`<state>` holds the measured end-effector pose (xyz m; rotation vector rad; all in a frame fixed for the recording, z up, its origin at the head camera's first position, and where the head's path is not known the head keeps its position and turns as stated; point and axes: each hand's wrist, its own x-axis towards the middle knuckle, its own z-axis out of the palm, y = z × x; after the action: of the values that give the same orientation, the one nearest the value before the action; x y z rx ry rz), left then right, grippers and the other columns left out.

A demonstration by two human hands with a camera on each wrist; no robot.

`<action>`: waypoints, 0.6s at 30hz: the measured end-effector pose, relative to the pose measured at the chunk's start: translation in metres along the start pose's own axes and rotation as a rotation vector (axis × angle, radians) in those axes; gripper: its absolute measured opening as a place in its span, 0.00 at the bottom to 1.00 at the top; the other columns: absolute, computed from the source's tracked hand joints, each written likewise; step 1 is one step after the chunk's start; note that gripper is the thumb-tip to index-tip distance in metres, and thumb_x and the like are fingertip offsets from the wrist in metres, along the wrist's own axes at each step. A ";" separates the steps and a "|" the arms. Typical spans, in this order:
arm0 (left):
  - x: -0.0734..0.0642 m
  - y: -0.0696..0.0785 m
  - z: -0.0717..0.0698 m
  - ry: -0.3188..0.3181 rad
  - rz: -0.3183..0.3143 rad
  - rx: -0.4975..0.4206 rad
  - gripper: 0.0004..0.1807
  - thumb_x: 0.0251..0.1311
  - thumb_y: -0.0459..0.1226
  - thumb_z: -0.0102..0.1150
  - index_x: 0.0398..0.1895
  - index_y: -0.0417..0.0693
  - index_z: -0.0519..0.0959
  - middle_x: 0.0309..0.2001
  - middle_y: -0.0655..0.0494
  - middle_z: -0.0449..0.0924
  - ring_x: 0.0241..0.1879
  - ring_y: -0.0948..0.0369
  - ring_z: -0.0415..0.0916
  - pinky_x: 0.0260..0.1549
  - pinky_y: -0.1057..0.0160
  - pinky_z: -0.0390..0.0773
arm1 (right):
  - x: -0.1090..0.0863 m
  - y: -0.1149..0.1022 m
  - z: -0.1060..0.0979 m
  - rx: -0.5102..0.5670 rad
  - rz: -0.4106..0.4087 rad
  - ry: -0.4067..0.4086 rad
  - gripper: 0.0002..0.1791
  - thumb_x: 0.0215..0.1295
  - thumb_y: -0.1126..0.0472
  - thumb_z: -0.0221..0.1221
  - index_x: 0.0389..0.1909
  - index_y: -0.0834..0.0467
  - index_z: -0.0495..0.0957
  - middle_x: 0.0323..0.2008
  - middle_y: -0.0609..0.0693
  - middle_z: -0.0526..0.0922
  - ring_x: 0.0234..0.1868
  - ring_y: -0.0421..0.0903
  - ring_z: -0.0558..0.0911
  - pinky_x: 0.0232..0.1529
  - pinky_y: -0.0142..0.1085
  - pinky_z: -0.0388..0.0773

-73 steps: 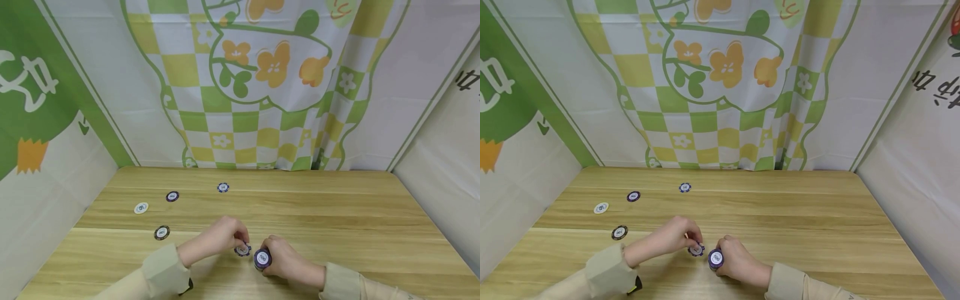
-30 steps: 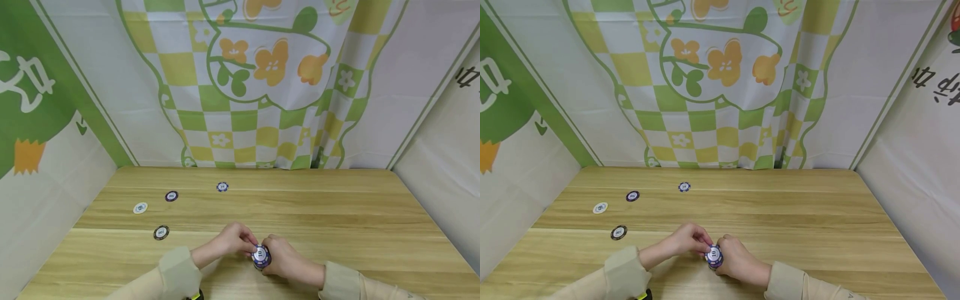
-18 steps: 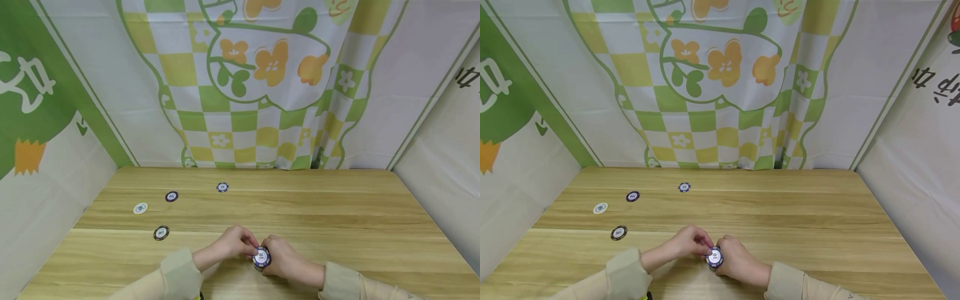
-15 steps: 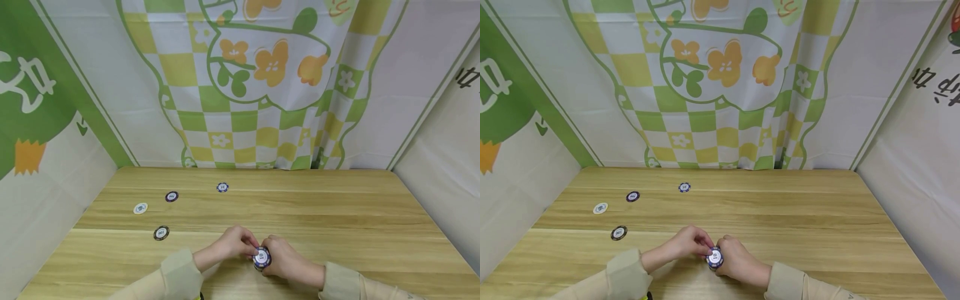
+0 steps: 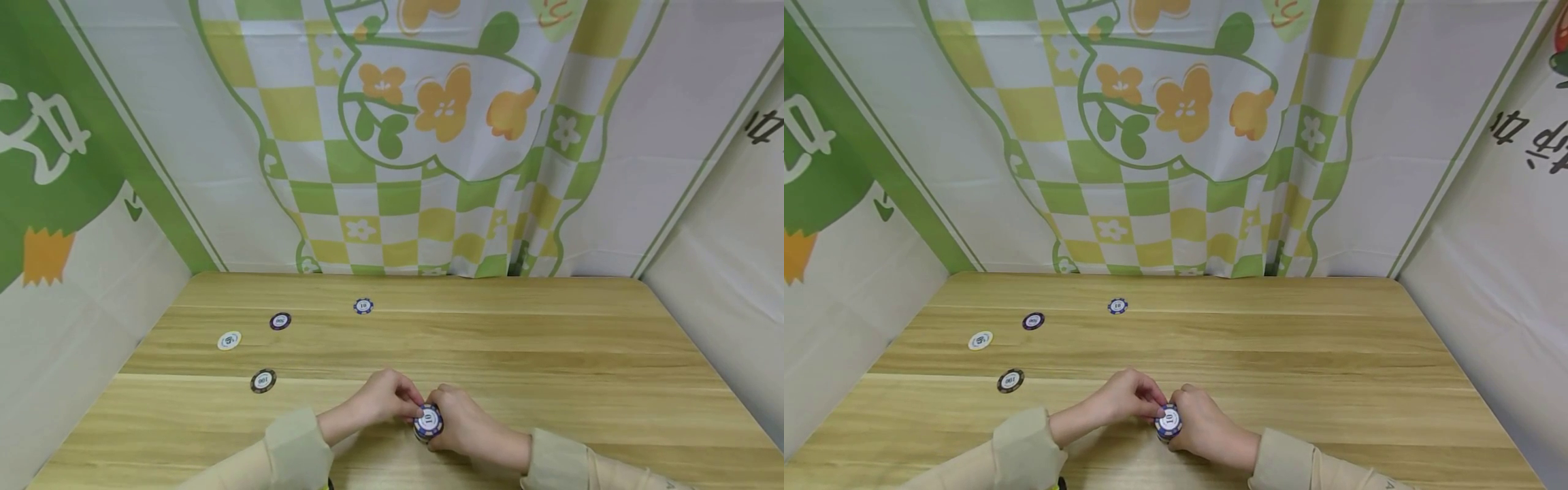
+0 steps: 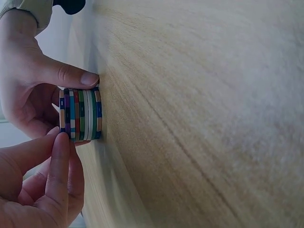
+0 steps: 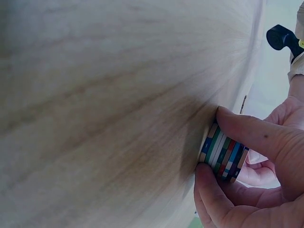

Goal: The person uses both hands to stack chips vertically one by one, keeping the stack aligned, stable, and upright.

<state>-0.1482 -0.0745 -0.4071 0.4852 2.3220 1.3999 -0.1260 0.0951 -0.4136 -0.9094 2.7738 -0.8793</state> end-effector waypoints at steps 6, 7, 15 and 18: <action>-0.001 0.001 0.000 -0.005 0.006 0.018 0.04 0.44 0.26 0.65 0.25 0.33 0.81 0.23 0.49 0.81 0.20 0.63 0.77 0.20 0.70 0.78 | 0.000 0.000 0.000 -0.001 -0.014 0.011 0.23 0.24 0.68 0.72 0.28 0.61 0.75 0.26 0.45 0.72 0.28 0.38 0.71 0.30 0.27 0.72; -0.001 0.001 0.000 -0.005 0.007 0.024 0.04 0.44 0.26 0.65 0.25 0.34 0.81 0.23 0.49 0.81 0.20 0.64 0.77 0.20 0.70 0.77 | 0.000 0.000 0.000 -0.002 -0.015 0.012 0.23 0.24 0.68 0.72 0.28 0.61 0.75 0.26 0.45 0.72 0.28 0.38 0.71 0.30 0.27 0.72; -0.001 0.003 -0.001 0.002 0.037 0.122 0.04 0.44 0.28 0.66 0.25 0.37 0.81 0.24 0.52 0.81 0.23 0.66 0.74 0.22 0.73 0.74 | -0.001 -0.001 -0.001 -0.010 -0.010 0.003 0.23 0.25 0.67 0.72 0.28 0.62 0.75 0.26 0.46 0.72 0.28 0.38 0.71 0.30 0.28 0.72; 0.001 0.002 -0.002 -0.001 0.065 0.176 0.04 0.45 0.30 0.67 0.25 0.38 0.82 0.24 0.53 0.81 0.23 0.68 0.73 0.22 0.73 0.73 | -0.001 -0.001 -0.001 -0.012 -0.015 0.007 0.23 0.25 0.67 0.72 0.28 0.62 0.75 0.27 0.46 0.72 0.28 0.39 0.72 0.30 0.28 0.73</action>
<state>-0.1501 -0.0752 -0.4049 0.6170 2.4616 1.2278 -0.1254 0.0954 -0.4124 -0.9322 2.7844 -0.8711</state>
